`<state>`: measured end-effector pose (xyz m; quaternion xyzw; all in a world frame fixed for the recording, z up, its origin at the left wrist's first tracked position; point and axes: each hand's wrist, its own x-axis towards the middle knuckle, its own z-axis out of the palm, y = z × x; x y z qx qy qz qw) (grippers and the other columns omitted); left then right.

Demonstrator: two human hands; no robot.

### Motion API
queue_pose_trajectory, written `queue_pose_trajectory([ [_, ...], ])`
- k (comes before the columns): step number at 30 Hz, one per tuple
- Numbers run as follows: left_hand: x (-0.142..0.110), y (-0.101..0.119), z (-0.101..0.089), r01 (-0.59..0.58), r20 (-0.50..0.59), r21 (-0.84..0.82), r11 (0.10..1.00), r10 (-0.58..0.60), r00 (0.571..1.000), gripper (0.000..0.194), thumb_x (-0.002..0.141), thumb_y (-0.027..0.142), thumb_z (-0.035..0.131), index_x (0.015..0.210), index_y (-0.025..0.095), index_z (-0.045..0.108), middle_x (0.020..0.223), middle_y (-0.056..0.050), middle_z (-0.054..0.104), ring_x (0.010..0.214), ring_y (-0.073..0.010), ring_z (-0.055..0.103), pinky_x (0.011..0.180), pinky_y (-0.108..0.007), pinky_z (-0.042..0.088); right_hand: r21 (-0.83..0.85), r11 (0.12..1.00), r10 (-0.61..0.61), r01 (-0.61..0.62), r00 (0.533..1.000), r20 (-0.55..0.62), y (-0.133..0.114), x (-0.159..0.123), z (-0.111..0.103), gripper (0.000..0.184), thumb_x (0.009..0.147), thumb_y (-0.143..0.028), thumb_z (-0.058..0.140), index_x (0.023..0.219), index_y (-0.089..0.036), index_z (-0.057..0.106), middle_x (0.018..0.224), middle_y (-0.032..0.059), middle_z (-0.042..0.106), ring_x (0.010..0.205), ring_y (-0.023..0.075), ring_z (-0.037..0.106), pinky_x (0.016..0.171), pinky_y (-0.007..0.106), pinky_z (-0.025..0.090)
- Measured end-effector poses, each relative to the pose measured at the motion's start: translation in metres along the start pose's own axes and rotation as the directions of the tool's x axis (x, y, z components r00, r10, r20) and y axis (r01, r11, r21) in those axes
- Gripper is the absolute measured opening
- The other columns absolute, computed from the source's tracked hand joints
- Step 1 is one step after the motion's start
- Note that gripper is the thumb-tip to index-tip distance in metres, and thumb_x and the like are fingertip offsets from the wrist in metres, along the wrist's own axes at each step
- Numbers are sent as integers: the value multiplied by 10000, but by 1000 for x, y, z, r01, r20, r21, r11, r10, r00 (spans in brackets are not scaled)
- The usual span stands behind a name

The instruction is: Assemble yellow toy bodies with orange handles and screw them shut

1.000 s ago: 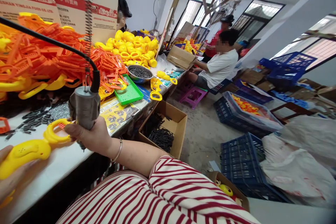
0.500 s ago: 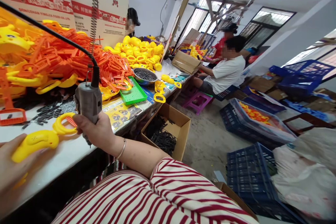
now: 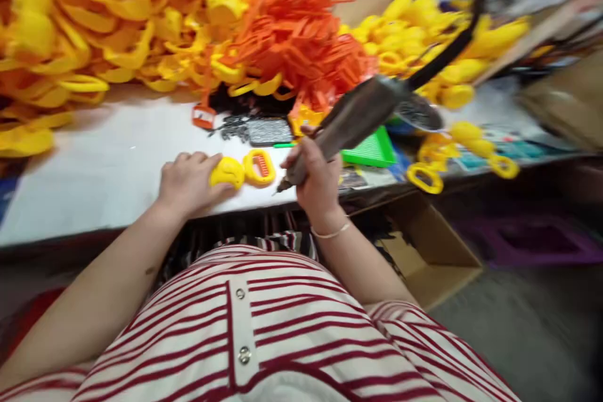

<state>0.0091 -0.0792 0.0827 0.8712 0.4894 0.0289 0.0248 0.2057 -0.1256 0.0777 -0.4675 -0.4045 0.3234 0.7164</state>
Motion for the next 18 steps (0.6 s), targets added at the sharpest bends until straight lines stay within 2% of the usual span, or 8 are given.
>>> queue_pose_trajectory([
  [3,12,9,-2,110,92,61,992,-115,989,550,841,520,549,1317,245,583,1235,-144,640,1096,-354,553,826,-436,449,133,987,-103,94,993,63,7,11,2,340,733,-523,720,857,-213,655,488,-93,481,424,74,508,481,217,445],
  [7,16,5,8,92,91,42,995,-96,991,612,814,569,589,1340,257,565,1257,-134,635,1093,-353,558,827,-448,456,239,952,-217,190,972,91,18,16,16,292,789,-489,681,946,-247,637,522,-91,508,427,81,503,477,237,438],
  [10,14,4,12,84,78,53,995,-88,993,605,817,557,599,1342,259,562,1256,-137,638,1074,-350,566,817,-444,451,219,958,-215,184,968,127,27,16,27,351,796,-556,646,966,-250,614,530,-89,493,433,83,502,484,247,444],
  [14,11,6,15,76,49,69,995,-79,996,630,815,570,609,1358,258,548,1232,-134,653,1052,-352,573,794,-440,447,171,977,-160,131,972,174,31,13,34,436,757,-652,642,896,-242,588,512,-86,457,435,91,509,469,256,434],
  [18,9,7,14,63,42,66,996,-66,997,619,839,580,575,1359,245,551,1234,-139,656,1037,-349,574,793,-448,439,246,958,-208,150,951,229,32,11,32,395,777,-605,659,928,-249,582,527,-82,477,446,95,527,458,249,430],
])
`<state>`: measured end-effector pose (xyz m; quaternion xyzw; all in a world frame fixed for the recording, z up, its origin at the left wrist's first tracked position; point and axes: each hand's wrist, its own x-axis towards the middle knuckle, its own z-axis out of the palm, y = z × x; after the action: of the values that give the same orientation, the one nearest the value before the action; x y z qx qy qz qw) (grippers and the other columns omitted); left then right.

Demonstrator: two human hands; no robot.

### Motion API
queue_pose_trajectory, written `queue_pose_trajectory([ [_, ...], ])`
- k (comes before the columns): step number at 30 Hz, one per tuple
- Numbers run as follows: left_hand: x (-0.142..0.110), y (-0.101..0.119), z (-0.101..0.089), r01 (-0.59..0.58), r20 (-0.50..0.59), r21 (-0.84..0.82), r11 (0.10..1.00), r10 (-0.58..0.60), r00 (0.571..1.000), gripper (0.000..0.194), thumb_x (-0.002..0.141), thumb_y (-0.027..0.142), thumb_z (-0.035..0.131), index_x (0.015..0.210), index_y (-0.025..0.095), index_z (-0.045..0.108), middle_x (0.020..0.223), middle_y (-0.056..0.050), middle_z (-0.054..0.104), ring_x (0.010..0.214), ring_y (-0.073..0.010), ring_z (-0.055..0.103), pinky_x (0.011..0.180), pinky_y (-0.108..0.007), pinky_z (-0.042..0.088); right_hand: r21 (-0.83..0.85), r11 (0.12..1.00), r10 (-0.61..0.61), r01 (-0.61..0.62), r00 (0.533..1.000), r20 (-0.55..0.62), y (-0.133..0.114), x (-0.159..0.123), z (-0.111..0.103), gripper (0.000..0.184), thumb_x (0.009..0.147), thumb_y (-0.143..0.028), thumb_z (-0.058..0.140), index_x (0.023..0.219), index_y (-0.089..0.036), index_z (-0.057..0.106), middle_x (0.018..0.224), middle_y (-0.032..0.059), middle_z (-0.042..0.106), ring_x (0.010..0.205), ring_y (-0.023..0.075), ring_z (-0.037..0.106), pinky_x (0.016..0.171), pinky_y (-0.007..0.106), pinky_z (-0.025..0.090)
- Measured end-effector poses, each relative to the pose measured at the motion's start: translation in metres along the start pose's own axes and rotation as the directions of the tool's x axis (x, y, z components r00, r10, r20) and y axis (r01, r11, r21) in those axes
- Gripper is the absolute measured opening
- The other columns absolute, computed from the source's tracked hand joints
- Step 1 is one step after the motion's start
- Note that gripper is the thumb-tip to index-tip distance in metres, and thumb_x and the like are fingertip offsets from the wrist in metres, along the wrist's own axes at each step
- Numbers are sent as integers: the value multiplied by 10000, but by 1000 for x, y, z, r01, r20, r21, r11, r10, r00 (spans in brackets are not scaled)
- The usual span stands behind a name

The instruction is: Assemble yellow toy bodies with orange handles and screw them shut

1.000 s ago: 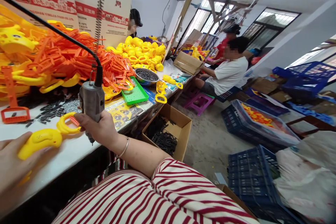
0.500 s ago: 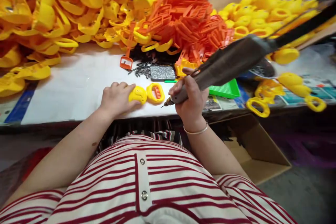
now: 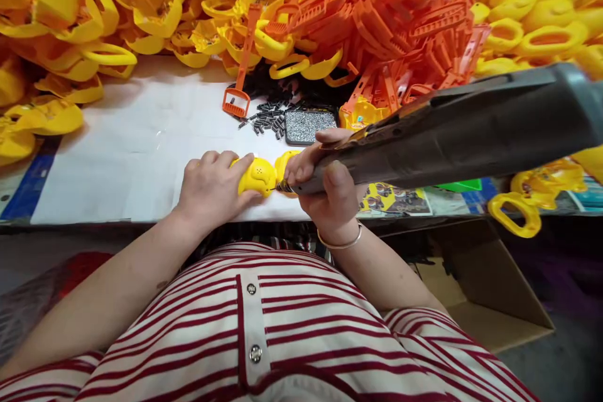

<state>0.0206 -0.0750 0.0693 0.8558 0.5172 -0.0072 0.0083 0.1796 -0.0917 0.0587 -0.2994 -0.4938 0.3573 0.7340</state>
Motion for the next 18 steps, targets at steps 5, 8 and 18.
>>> queue_pose_trajectory([
  [5,-1,2,-2,12,-1,-19,1000,-12,1000,622,830,563,599,1363,247,546,1223,-141,659,1049,-351,562,801,-449,427,-20,1000,24,-23,998,54,7,-4,-4,386,808,-599,641,975,-257,576,548,-80,514,467,103,533,471,252,450],
  [8,-1,2,-1,2,-9,-22,1000,-2,1000,617,827,565,600,1355,249,554,1226,-142,652,1048,-353,558,801,-451,425,29,1000,-4,1,995,95,12,-9,-6,301,839,-513,653,1006,-272,585,584,-74,543,505,105,552,506,252,479],
  [18,-4,4,-1,-15,-28,-23,1000,14,999,517,882,428,537,1361,234,559,1240,-144,645,1047,-356,560,815,-483,422,-236,969,112,-80,986,125,14,-5,0,460,769,-712,595,842,-258,600,639,-20,586,647,157,643,668,346,598],
])
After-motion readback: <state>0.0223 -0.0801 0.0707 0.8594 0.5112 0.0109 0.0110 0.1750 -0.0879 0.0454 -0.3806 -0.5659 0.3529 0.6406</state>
